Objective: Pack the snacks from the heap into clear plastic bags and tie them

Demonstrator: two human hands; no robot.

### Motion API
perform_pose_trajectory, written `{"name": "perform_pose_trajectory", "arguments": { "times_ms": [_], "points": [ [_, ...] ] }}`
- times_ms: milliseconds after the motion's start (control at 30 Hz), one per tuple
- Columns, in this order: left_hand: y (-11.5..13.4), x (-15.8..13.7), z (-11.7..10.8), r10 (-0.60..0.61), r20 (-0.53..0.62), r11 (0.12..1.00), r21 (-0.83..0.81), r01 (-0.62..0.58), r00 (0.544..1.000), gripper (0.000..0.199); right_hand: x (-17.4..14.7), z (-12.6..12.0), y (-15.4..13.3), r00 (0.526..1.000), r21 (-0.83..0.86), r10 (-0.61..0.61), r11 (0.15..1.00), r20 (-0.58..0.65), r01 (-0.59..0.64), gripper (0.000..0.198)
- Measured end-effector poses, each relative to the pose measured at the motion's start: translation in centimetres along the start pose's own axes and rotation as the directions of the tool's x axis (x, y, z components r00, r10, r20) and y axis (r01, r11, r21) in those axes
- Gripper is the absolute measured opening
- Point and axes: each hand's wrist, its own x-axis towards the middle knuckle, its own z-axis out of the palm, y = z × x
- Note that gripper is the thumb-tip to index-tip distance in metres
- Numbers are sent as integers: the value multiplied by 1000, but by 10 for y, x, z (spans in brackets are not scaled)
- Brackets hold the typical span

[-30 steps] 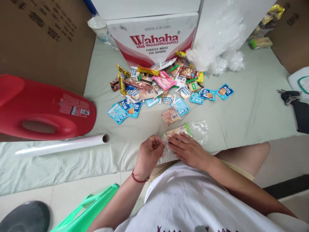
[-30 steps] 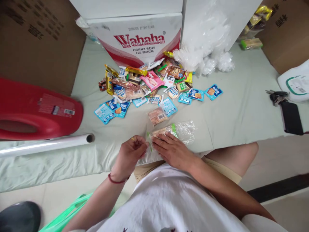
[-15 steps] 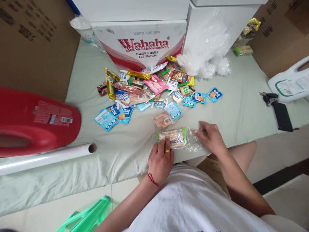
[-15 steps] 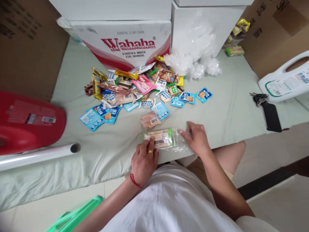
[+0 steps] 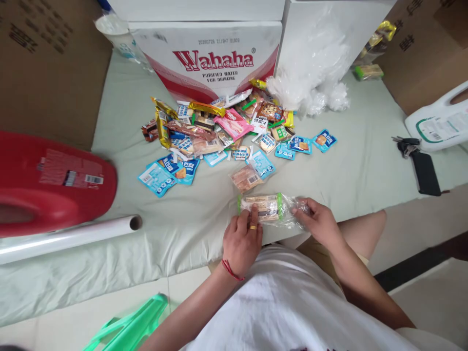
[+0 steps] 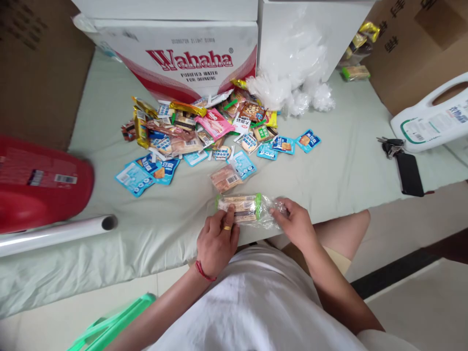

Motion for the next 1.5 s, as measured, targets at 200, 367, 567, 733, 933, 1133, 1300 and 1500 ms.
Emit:
{"name": "perform_pose_trajectory", "arguments": {
  "times_ms": [200,367,567,733,933,1133,1300,1500],
  "points": [
    [-1,-1,2,19,50,998,51,-22,999,65,-9,12,-23,991,116,-47,991,-122,61,26],
    [-3,2,1,53,102,995,82,-61,993,63,-2,41,-64,993,121,-109,986,-34,112,24],
    [-3,3,5,62,95,998,5,-63,994,43,2,79,-83,972,-102,-225,968,67,231,14],
    [-10,4,1,55,15,954,-297,-48,998,52,-19,87,-66,913,-272,-374,873,161,405,45],
    [-29,-6,-21,-1,61,721,-691,43,998,77,-40,96,-51,871,-454,-437,743,227,491,79],
    [-34,-1,-25,268,-75,724,-642,-252,961,57,-35,94,-62,902,-472,-338,770,269,429,60],
    [-48,23,-14,405,133,804,-522,-283,905,71,-33,85,-68,883,-461,-298,766,364,448,64],
    [-48,30,-9,406,227,902,-252,-349,885,77,-36,42,-47,812,-102,-492,833,313,544,37]
  ]
}}
